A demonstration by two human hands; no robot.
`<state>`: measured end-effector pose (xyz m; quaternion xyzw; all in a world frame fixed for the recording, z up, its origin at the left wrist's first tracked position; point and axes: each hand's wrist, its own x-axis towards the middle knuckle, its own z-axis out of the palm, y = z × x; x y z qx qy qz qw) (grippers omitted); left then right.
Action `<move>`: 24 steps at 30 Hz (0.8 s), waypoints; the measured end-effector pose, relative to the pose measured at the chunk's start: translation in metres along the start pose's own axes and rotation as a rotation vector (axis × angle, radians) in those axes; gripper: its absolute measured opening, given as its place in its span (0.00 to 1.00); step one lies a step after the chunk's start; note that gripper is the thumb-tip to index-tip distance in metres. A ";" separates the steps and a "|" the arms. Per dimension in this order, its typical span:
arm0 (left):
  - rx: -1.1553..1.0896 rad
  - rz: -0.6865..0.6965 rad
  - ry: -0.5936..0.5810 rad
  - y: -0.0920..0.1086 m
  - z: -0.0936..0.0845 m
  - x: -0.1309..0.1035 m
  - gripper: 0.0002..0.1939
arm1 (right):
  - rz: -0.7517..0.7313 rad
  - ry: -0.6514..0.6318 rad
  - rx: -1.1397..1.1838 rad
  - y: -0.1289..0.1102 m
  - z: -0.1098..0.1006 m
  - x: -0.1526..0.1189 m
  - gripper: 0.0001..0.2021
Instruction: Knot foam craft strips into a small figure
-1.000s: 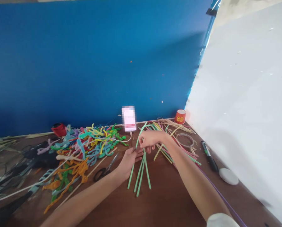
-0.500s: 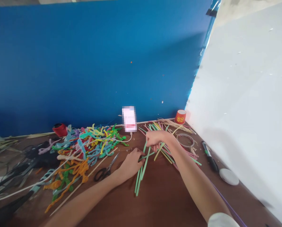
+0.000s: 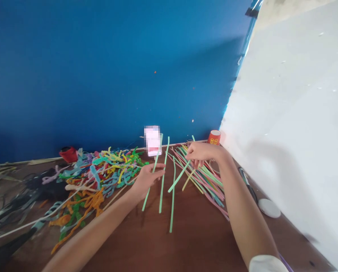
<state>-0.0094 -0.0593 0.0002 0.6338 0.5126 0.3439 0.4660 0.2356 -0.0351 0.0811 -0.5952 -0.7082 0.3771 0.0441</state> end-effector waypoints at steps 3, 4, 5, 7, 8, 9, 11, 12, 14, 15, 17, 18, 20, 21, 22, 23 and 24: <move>-0.323 -0.116 0.025 0.009 -0.003 -0.002 0.20 | -0.024 -0.056 -0.027 -0.009 0.014 0.013 0.08; -0.392 -0.136 0.034 0.012 -0.004 -0.003 0.20 | -0.029 -0.075 -0.025 -0.013 0.019 0.018 0.08; -0.433 -0.144 0.040 0.015 -0.004 -0.004 0.21 | -0.036 -0.081 -0.023 -0.016 0.024 0.023 0.08; -0.486 -0.148 0.035 0.020 -0.005 -0.006 0.21 | -0.061 -0.080 -0.004 -0.023 0.031 0.028 0.05; -0.509 -0.146 0.032 0.021 -0.005 -0.007 0.21 | -0.076 -0.060 0.004 -0.025 0.034 0.029 0.05; -0.527 -0.141 0.030 0.022 -0.005 -0.009 0.21 | -0.098 -0.032 0.014 -0.028 0.035 0.029 0.06; -0.555 -0.121 0.033 0.024 -0.004 -0.010 0.21 | -0.162 0.020 0.075 -0.034 0.038 0.027 0.10; -0.564 -0.102 0.035 0.024 -0.004 -0.011 0.20 | -0.200 0.038 0.137 -0.038 0.040 0.026 0.13; -0.572 -0.049 0.042 0.025 -0.004 -0.013 0.18 | -0.257 0.017 0.332 -0.047 0.044 0.025 0.16; -0.570 -0.019 0.047 0.026 -0.005 -0.014 0.15 | -0.283 0.002 0.420 -0.052 0.047 0.025 0.17; -0.562 0.026 0.055 0.029 -0.007 -0.015 0.12 | -0.332 0.003 0.499 -0.059 0.054 0.027 0.17; -0.563 0.035 0.055 0.031 -0.009 -0.015 0.11 | -0.353 0.030 0.507 -0.061 0.057 0.028 0.16; -0.592 0.031 0.050 0.035 -0.014 -0.016 0.12 | -0.392 0.164 0.450 -0.064 0.061 0.030 0.15; -0.616 0.021 0.042 0.036 -0.016 -0.016 0.14 | -0.406 0.263 0.391 -0.064 0.062 0.030 0.16; -0.636 0.008 0.026 0.037 -0.018 -0.016 0.15 | -0.416 0.363 0.318 -0.065 0.063 0.029 0.17; -0.645 -0.007 0.006 0.037 -0.019 -0.016 0.17 | -0.421 0.455 0.241 -0.065 0.063 0.028 0.18; -0.634 -0.027 -0.021 0.037 -0.020 -0.016 0.17 | -0.421 0.528 0.170 -0.065 0.062 0.026 0.19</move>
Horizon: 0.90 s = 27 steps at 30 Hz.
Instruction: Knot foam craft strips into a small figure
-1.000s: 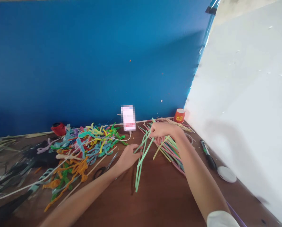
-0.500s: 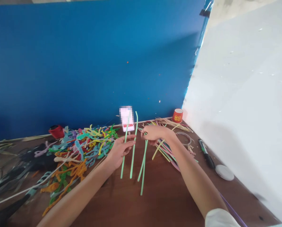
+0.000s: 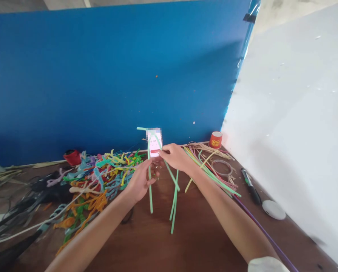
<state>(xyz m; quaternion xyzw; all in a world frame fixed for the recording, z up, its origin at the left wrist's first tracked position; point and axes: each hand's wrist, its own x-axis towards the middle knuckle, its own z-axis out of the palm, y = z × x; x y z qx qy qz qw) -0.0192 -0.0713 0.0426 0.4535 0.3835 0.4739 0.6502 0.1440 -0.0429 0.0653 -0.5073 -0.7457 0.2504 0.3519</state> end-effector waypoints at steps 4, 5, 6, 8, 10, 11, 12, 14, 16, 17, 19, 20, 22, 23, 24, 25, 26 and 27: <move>0.201 -0.119 -0.093 -0.002 0.001 0.000 0.11 | -0.047 -0.020 -0.124 -0.006 -0.009 -0.006 0.20; 0.260 -0.130 -0.125 -0.003 0.002 -0.001 0.10 | -0.068 -0.050 -0.128 -0.008 -0.010 -0.007 0.20; 0.310 -0.123 -0.161 -0.004 0.004 -0.002 0.09 | -0.093 -0.082 -0.137 -0.009 -0.012 -0.009 0.19; 0.383 -0.067 -0.218 -0.005 0.008 -0.004 0.07 | -0.155 -0.131 -0.193 -0.012 -0.012 -0.011 0.19; 0.414 -0.006 -0.246 -0.007 0.011 -0.006 0.09 | -0.205 -0.156 -0.273 -0.013 -0.011 -0.012 0.18; 0.411 0.010 -0.250 -0.008 0.011 -0.006 0.11 | -0.220 -0.157 -0.303 -0.013 -0.011 -0.013 0.17; 0.403 0.012 -0.251 -0.010 0.011 -0.005 0.14 | -0.233 -0.156 -0.320 -0.014 -0.011 -0.014 0.16; 0.377 -0.003 -0.249 -0.012 0.010 -0.003 0.19 | -0.257 -0.168 -0.327 -0.014 -0.012 -0.014 0.15; 0.350 -0.011 -0.243 -0.012 0.008 0.002 0.22 | -0.293 -0.164 -0.313 -0.015 -0.015 -0.014 0.13; 0.328 -0.011 -0.240 -0.010 0.006 0.005 0.22 | -0.318 -0.138 -0.314 -0.015 -0.017 -0.014 0.11; 0.259 0.010 -0.223 -0.003 0.004 0.012 0.22 | -0.369 -0.010 -0.353 -0.015 -0.024 -0.014 0.09; 0.221 0.013 -0.202 0.002 0.003 0.015 0.22 | -0.395 0.084 -0.393 -0.015 -0.027 -0.015 0.10; 0.169 0.040 -0.193 0.013 0.002 0.022 0.20 | -0.442 0.278 -0.481 -0.016 -0.033 -0.018 0.11; 0.153 0.054 -0.194 0.019 0.001 0.025 0.19 | -0.458 0.341 -0.522 -0.016 -0.035 -0.020 0.11; 0.130 0.065 -0.181 0.024 0.001 0.028 0.18 | -0.457 0.389 -0.554 -0.017 -0.037 -0.022 0.10; 0.108 0.082 -0.160 0.027 0.000 0.031 0.17 | -0.424 0.410 -0.564 -0.017 -0.038 -0.024 0.10; 0.096 0.090 -0.151 0.029 0.000 0.033 0.17 | -0.371 0.404 -0.556 -0.018 -0.039 -0.026 0.11; 0.079 0.102 -0.146 0.030 0.001 0.035 0.16 | -0.305 0.365 -0.524 -0.017 -0.040 -0.027 0.12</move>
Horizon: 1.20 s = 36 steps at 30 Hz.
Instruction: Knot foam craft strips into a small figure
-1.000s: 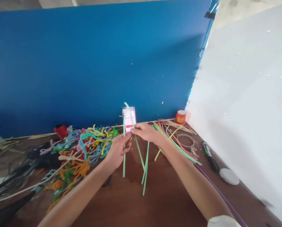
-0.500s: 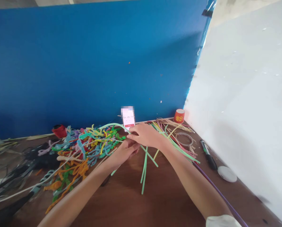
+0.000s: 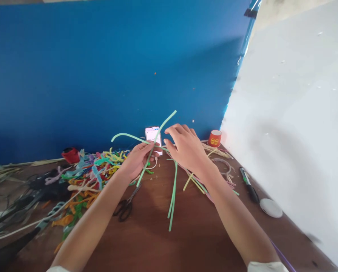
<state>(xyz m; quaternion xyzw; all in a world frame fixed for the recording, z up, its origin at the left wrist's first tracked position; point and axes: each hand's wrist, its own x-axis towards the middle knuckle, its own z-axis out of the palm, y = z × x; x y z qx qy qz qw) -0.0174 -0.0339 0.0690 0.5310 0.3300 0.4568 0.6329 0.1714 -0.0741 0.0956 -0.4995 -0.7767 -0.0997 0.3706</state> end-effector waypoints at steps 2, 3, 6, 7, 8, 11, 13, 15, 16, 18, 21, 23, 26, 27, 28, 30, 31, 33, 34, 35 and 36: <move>-0.038 0.015 0.012 -0.001 0.002 0.002 0.16 | 0.113 -0.158 0.100 0.000 0.000 -0.001 0.14; -0.060 0.017 0.019 -0.003 0.004 0.002 0.15 | 0.150 -0.237 0.145 0.001 0.000 -0.001 0.15; -0.121 0.013 0.042 -0.007 0.010 -0.001 0.12 | 0.185 -0.371 0.183 0.002 0.002 0.002 0.13; -0.135 0.013 0.044 -0.008 0.012 -0.003 0.12 | 0.180 -0.393 0.181 0.003 0.003 0.003 0.13; -0.147 0.010 0.043 -0.008 0.013 -0.004 0.11 | 0.173 -0.413 0.185 0.003 0.004 0.004 0.13; -0.179 -0.013 0.058 -0.011 0.014 -0.005 0.10 | 0.159 -0.435 0.219 0.007 0.006 0.006 0.14; -0.187 -0.018 0.097 -0.015 0.014 -0.004 0.10 | 0.149 -0.424 0.228 0.010 0.007 0.005 0.13; -0.187 -0.021 0.144 -0.018 0.014 -0.001 0.10 | 0.140 -0.424 0.216 0.013 0.009 0.005 0.13; -0.191 -0.024 0.163 -0.019 0.014 0.000 0.09 | 0.137 -0.415 0.185 0.014 0.011 0.005 0.13; -0.206 -0.031 0.185 -0.021 0.015 0.001 0.08 | 0.106 -0.354 0.061 0.014 0.014 0.005 0.12; -0.239 -0.038 0.194 -0.021 0.016 0.002 0.08 | -0.040 -0.207 -0.157 0.008 0.020 0.006 0.11; -0.266 -0.029 0.197 -0.021 0.016 0.001 0.09 | -0.145 -0.145 -0.233 0.003 0.024 0.006 0.12; -0.270 0.006 0.193 -0.024 0.017 0.000 0.11 | -0.233 -0.109 -0.249 -0.002 0.029 0.006 0.13; -0.258 0.009 0.194 -0.025 0.017 0.000 0.12 | -0.246 -0.106 -0.241 -0.003 0.031 0.006 0.13; -0.242 0.006 0.199 -0.025 0.016 0.000 0.13 | -0.250 -0.104 -0.231 -0.003 0.032 0.005 0.13; -0.207 -0.009 0.211 -0.026 0.016 0.000 0.15 | -0.241 -0.099 -0.204 -0.003 0.035 0.005 0.14; -0.193 -0.012 0.213 -0.026 0.016 0.000 0.16 | -0.230 -0.094 -0.180 -0.003 0.035 0.004 0.14; -0.173 -0.004 0.216 -0.025 0.015 -0.001 0.17 | -0.186 -0.081 -0.117 -0.003 0.036 0.003 0.13; -0.168 0.004 0.218 -0.024 0.014 -0.001 0.17 | -0.141 -0.076 -0.092 -0.004 0.036 0.003 0.12; -0.165 0.013 0.219 -0.024 0.013 -0.001 0.18 | -0.083 -0.072 -0.072 -0.005 0.035 0.003 0.11; -0.159 0.021 0.218 -0.024 0.013 -0.001 0.18 | -0.026 -0.076 -0.051 -0.005 0.034 0.004 0.11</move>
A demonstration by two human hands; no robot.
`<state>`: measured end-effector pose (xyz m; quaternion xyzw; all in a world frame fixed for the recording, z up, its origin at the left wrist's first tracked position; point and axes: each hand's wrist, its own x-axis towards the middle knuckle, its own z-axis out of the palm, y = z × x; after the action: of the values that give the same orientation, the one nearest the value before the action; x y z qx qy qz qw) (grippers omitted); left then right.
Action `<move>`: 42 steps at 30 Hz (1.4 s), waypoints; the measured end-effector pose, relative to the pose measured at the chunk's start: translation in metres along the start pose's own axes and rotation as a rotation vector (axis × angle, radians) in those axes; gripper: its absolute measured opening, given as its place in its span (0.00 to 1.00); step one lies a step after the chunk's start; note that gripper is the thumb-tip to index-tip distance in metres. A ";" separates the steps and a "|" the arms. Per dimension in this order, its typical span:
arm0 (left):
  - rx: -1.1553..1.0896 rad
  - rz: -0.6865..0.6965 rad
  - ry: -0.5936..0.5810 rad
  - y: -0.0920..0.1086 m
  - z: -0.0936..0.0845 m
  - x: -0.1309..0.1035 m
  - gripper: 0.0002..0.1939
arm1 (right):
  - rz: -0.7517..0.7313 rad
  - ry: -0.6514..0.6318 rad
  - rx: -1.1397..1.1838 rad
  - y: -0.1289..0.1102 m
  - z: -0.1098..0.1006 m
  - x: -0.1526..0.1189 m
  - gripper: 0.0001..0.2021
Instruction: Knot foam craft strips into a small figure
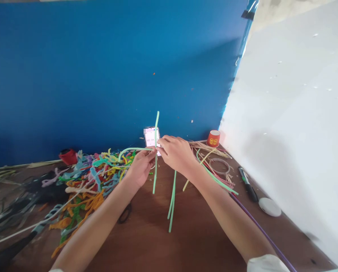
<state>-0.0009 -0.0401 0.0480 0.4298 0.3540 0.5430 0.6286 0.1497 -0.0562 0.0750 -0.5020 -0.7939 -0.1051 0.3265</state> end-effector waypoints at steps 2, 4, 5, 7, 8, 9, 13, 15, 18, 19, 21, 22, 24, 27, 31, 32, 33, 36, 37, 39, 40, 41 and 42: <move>0.016 0.012 -0.006 0.000 -0.001 0.000 0.20 | 0.067 -0.037 0.091 -0.001 -0.003 0.001 0.11; 0.025 0.016 -0.010 0.000 -0.002 -0.001 0.21 | 0.070 -0.094 0.255 0.000 -0.005 0.002 0.11; 0.029 0.016 -0.013 0.000 -0.001 -0.002 0.22 | 0.077 -0.126 0.345 0.001 -0.006 0.003 0.11; 0.033 0.022 -0.025 0.002 -0.001 -0.003 0.23 | 0.128 -0.188 0.476 0.003 -0.007 0.003 0.12; 0.034 0.029 -0.038 0.003 0.000 -0.003 0.23 | 0.158 -0.214 0.515 0.004 -0.007 0.004 0.13; 0.032 0.035 -0.052 0.004 0.000 -0.004 0.23 | 0.178 -0.231 0.547 0.005 -0.006 0.004 0.13; -0.004 0.025 -0.103 0.010 -0.001 -0.003 0.22 | 0.178 -0.196 0.661 0.007 -0.002 0.003 0.15; -0.041 0.000 -0.126 0.013 -0.003 -0.002 0.20 | 0.149 -0.146 0.700 0.005 -0.001 0.003 0.15; -0.132 -0.109 -0.155 0.018 -0.005 0.001 0.15 | 0.070 -0.048 0.709 0.004 -0.001 0.004 0.10; -0.156 -0.150 -0.162 0.020 -0.006 0.002 0.14 | 0.034 -0.010 0.706 0.004 -0.001 0.004 0.09; -0.185 -0.204 -0.173 0.025 -0.006 0.003 0.11 | -0.044 0.061 0.692 0.004 -0.001 0.005 0.08; -0.194 -0.213 -0.176 0.026 -0.006 0.003 0.10 | -0.078 0.091 0.676 0.004 0.000 0.005 0.08; -0.217 -0.212 -0.176 0.029 -0.005 0.003 0.08 | -0.107 0.142 0.604 0.003 0.003 0.005 0.07; -0.243 -0.177 -0.159 0.027 -0.004 0.001 0.07 | -0.038 0.207 0.439 -0.001 0.007 0.003 0.06; -0.256 -0.088 -0.153 0.020 -0.002 -0.001 0.09 | -0.034 0.248 0.234 -0.007 0.011 0.001 0.07; -0.253 -0.079 -0.145 0.018 -0.002 -0.001 0.09 | -0.067 0.247 0.190 -0.007 0.012 0.000 0.09; -0.246 -0.080 -0.131 0.017 -0.003 -0.001 0.10 | -0.107 0.241 0.155 -0.007 0.012 0.000 0.10; -0.232 -0.103 -0.077 0.015 -0.005 -0.002 0.11 | -0.239 0.196 0.100 -0.005 0.011 0.000 0.12; -0.229 -0.110 -0.070 0.014 -0.006 -0.002 0.11 | -0.273 0.175 0.093 -0.004 0.010 0.000 0.12; -0.216 -0.118 -0.063 0.015 -0.007 -0.004 0.11 | -0.317 0.124 0.092 -0.001 0.006 0.000 0.13; -0.204 -0.127 -0.060 0.016 -0.007 -0.004 0.11 | -0.327 0.102 0.100 0.000 0.004 0.000 0.13; -0.191 -0.138 -0.058 0.016 -0.007 -0.005 0.10 | -0.333 0.082 0.113 0.001 0.002 0.000 0.13; -0.179 -0.151 -0.057 0.017 -0.007 -0.006 0.10 | -0.337 0.069 0.129 0.002 0.001 0.000 0.12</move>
<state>-0.0143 -0.0443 0.0610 0.3591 0.3173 0.5113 0.7134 0.1509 -0.0548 0.0745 -0.3361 -0.8603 -0.1241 0.3627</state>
